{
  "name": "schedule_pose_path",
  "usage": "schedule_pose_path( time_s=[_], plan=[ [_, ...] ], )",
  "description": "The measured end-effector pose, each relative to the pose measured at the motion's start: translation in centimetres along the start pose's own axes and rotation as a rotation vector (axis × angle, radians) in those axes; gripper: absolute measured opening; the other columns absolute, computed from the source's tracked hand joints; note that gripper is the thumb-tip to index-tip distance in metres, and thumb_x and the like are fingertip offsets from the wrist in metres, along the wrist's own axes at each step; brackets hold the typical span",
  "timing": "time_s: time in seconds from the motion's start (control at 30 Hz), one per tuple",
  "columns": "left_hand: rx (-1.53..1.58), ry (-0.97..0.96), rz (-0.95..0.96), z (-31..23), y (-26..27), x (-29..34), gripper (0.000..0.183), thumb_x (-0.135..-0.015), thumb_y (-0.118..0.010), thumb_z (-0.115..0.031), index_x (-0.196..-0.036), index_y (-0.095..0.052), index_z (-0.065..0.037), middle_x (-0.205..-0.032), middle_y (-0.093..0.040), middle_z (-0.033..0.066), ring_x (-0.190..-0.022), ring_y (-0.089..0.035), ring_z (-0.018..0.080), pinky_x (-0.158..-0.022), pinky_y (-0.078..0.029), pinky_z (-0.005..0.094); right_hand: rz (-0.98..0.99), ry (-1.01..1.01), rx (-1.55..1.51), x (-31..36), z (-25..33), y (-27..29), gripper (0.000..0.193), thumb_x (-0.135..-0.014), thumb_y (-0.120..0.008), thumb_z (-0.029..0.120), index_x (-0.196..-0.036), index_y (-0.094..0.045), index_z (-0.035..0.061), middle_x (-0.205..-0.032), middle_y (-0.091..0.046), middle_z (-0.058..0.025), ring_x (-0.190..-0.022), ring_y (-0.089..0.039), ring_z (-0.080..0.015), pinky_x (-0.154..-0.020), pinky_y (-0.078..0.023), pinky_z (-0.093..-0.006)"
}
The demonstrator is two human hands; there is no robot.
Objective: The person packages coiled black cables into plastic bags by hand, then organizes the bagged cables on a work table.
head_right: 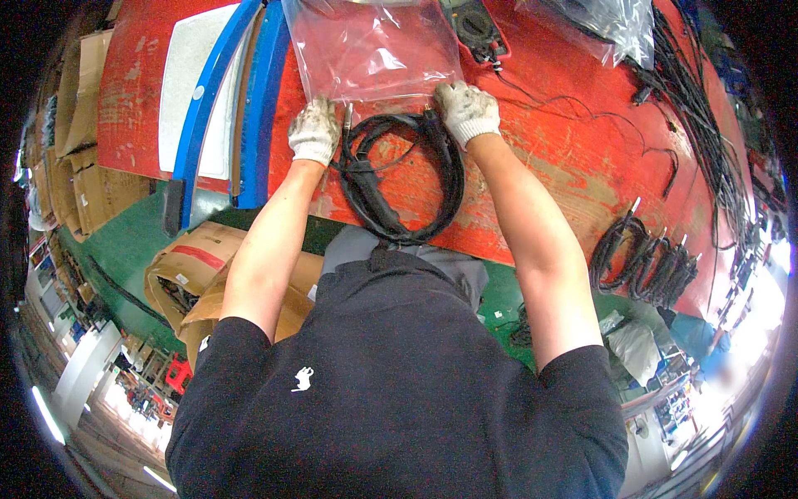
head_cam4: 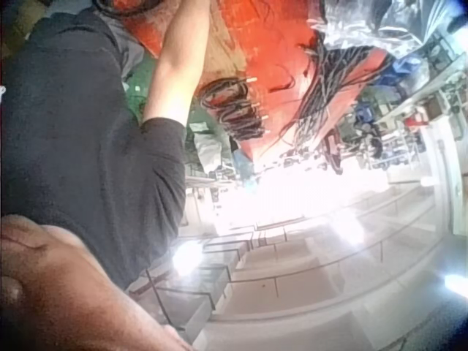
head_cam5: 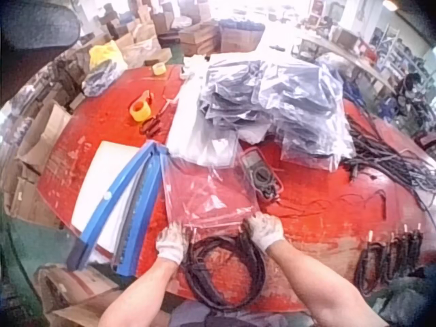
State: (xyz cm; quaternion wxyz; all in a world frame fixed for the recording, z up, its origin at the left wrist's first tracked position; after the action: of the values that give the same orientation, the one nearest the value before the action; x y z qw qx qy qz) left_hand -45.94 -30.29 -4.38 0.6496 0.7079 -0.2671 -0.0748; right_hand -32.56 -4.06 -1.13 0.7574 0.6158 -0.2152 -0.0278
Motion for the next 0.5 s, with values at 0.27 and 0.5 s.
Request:
schedule_pose_path(
  time_s=[0.27, 0.5],
  plan=[
    [0.113, -0.214, -0.234, 1.7, 0.1, 2.4, 0.028, -0.094, -0.062, -0.037, -0.098, -0.059, -0.009, -0.086, -0.065, 0.0204, -0.078, -0.065, 0.043, -0.066, -0.05, 0.0558, -0.129, -0.059, -0.15, 1.0, -1.4, 0.1, 0.026, -0.097, -0.055, 0.035, -0.101, -0.066, 0.0117, -0.101, -0.07, -0.0176, -0.091, -0.069, -0.0399, -0.075, -0.055, -0.0528],
    [0.167, -0.148, -0.214, 1.1, 0.9, 3.5, 0.027, -0.097, -0.057, -0.037, -0.093, -0.062, -0.011, -0.089, -0.066, 0.0151, -0.084, -0.065, 0.039, -0.07, -0.052, 0.0538, -0.378, 0.348, -0.254, 1.3, 5.3, 6.1, 0.047, -0.086, -0.07, 0.047, -0.115, -0.066, 0.01, -0.105, -0.068, -0.0157, -0.103, -0.065, -0.0365, -0.091, -0.051, -0.0478]
  ],
)
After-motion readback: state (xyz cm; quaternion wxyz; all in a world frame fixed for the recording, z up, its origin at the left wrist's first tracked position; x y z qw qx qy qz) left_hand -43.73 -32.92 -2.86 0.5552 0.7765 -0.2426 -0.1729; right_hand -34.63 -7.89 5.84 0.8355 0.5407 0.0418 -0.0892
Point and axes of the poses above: each hand's wrist, its own x-axis away from the middle knuckle, its own y-axis out of the back of the hand, z = x × y, the point moved 4 cm from there along -x, towards the middle knuckle
